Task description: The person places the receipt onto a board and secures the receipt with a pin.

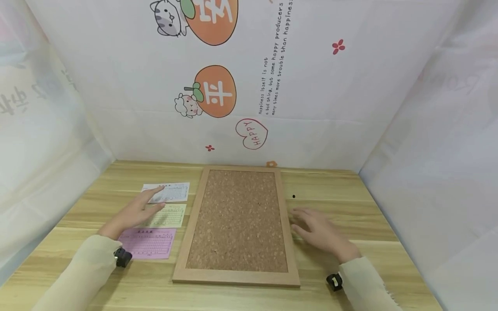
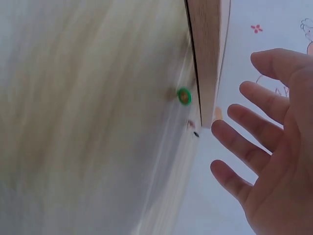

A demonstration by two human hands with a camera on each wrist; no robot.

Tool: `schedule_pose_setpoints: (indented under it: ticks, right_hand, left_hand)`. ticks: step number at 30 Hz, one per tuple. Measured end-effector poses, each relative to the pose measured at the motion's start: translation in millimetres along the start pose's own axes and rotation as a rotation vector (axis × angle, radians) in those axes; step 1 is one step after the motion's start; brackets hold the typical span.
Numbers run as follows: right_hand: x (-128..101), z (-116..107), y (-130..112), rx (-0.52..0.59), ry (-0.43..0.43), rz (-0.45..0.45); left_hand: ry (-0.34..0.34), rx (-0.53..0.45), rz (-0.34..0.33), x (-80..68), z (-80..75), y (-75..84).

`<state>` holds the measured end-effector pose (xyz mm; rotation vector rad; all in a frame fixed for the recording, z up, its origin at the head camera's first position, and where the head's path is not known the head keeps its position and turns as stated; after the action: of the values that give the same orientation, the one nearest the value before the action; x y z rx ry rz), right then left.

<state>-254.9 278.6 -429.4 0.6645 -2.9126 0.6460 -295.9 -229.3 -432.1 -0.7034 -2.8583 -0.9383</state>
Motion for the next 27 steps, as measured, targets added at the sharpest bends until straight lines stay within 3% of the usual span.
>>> schedule_pose_setpoints:
  ticks: [8, 16, 27]
  right_hand:
    - [0, 10, -12, 0.0, -0.041, -0.011]
    - [1, 20, -22, -0.053, -0.008, -0.043]
    - [4, 26, -28, -0.028, -0.05, 0.001]
  left_hand:
    - [0.022, -0.045, -0.025, 3.2, -5.6, -6.9]
    - [0.036, -0.123, -0.06, 9.3, -11.7, -19.1]
    - [0.042, -0.25, -0.189, 14.6, -20.7, -27.6]
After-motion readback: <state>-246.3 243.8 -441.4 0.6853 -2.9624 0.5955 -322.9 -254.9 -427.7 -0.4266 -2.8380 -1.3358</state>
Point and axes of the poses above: each hand's wrist, its own x-axis towards the middle knuckle, its own z-axis out of the palm, y = z × x, the point moved 5 cm from there along x, towards the middle knuckle, and after that the axes turned 8 degrees about z, right-handed, at the moved point
